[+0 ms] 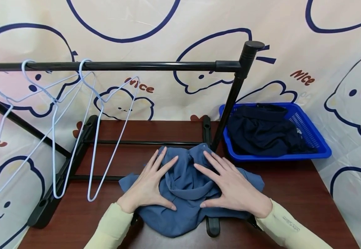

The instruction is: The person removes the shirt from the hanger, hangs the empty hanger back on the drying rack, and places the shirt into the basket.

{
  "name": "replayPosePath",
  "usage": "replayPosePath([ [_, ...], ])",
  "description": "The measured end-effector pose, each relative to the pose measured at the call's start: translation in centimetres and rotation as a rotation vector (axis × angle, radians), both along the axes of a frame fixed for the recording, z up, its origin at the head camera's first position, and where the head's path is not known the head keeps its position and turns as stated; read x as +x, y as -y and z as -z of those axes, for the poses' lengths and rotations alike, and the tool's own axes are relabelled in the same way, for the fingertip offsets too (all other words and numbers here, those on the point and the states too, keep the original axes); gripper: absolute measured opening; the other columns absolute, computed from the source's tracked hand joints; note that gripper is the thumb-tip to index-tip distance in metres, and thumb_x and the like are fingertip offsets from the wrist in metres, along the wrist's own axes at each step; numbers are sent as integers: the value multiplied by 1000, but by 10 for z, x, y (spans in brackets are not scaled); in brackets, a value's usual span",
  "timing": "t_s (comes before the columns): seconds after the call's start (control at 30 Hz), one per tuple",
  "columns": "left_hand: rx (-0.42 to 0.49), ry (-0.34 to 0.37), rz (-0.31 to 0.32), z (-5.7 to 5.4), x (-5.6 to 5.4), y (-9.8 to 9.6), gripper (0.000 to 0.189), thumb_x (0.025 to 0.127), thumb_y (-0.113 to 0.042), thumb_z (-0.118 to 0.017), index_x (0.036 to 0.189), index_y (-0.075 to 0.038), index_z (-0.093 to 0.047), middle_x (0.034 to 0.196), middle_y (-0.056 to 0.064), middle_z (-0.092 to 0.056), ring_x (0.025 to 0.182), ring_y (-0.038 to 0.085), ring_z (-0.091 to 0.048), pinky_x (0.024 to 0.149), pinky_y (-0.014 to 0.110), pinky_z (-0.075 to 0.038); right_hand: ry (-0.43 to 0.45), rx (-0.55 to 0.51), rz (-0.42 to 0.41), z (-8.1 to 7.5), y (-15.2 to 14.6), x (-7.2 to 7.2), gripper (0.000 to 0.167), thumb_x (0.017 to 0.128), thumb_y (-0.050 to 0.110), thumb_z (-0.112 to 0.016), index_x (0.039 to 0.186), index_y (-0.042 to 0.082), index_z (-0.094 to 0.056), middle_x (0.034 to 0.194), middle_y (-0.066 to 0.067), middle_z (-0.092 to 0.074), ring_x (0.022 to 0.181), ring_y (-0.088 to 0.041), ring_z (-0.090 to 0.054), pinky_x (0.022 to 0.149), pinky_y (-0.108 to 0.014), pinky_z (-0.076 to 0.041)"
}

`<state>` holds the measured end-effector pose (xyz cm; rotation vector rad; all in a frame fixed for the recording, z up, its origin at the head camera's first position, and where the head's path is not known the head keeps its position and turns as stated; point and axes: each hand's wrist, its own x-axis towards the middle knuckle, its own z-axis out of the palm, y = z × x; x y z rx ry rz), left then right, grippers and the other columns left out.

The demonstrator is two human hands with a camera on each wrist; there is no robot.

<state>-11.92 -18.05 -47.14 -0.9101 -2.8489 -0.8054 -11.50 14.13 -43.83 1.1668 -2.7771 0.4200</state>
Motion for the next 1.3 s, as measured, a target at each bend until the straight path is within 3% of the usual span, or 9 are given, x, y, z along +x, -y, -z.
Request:
replayPosePath([
  [0.13, -2, 53, 27, 1, 2, -6, 139, 50, -78, -87, 163, -41, -14, 169, -3, 12, 153, 39, 1, 99, 73, -37, 75, 15, 92, 10, -14, 7, 112, 71, 91, -59, 163, 40, -20, 170, -5, -1, 152, -42, -8, 104, -74, -28],
  [0.27, -29, 110, 53, 2, 2, -13, 137, 52, -68, -93, 162, -45, -15, 169, -4, 13, 153, 36, 1, 93, 73, -41, 163, 13, 164, 19, -21, 13, 117, 68, 92, -60, 164, 39, -17, 170, -7, 2, 145, -56, -17, 90, -81, -35],
  [0.43, -99, 101, 75, 4, -1, -22, 132, 54, -58, -97, 162, -44, -21, 170, 0, 8, 152, 40, -7, 88, 74, -44, 276, 0, 199, 31, -18, 12, 119, 68, 90, -62, 164, 39, -11, 169, -7, 7, 138, -64, -24, 82, -76, -44],
  [0.57, -136, 83, 81, 8, -6, -25, 128, 56, -56, -97, 161, -42, -25, 170, 3, 2, 149, 42, -17, 86, 71, -47, 339, -23, 197, 38, -11, 6, 120, 69, 89, -64, 164, 40, -10, 169, -10, 7, 138, -62, -26, 80, -68, -50],
  [0.8, -153, 82, 68, 17, -15, -28, 113, 68, -55, -92, 160, -43, -28, 169, 7, -11, 136, 43, -40, 83, 67, -50, 332, -17, 211, 46, 1, -3, 121, 67, 86, -69, 164, 36, -17, 167, -19, -6, 136, -53, -38, 83, -65, -50],
  [0.97, -103, 84, 58, 24, -17, -28, 93, 83, -26, -87, 157, -45, -35, 167, 5, -19, 135, 40, -42, 85, 65, -50, 321, 8, 249, 48, 4, -5, 114, 70, 83, -71, 163, 35, -24, 162, -24, -22, 126, -47, -50, 87, -62, -50],
  [1.1, -42, 62, 85, 27, -18, -29, 87, 83, 0, -78, 153, -40, -46, 165, 3, -27, 133, 34, -43, 90, 55, -51, 313, 5, 255, 47, 4, -6, 106, 75, 75, -74, 162, 32, -29, 156, -27, -31, 123, -47, -52, 90, -61, -50],
  [1.3, 15, -4, 83, 23, -15, -32, 87, 78, 10, -72, 150, -36, -53, 162, 1, -31, 127, 28, -45, 90, 46, -50, 279, 2, 260, 43, 1, -8, 93, 82, 63, -76, 158, 26, -37, 142, -24, -48, 110, -39, -62, 87, -55, -52],
])
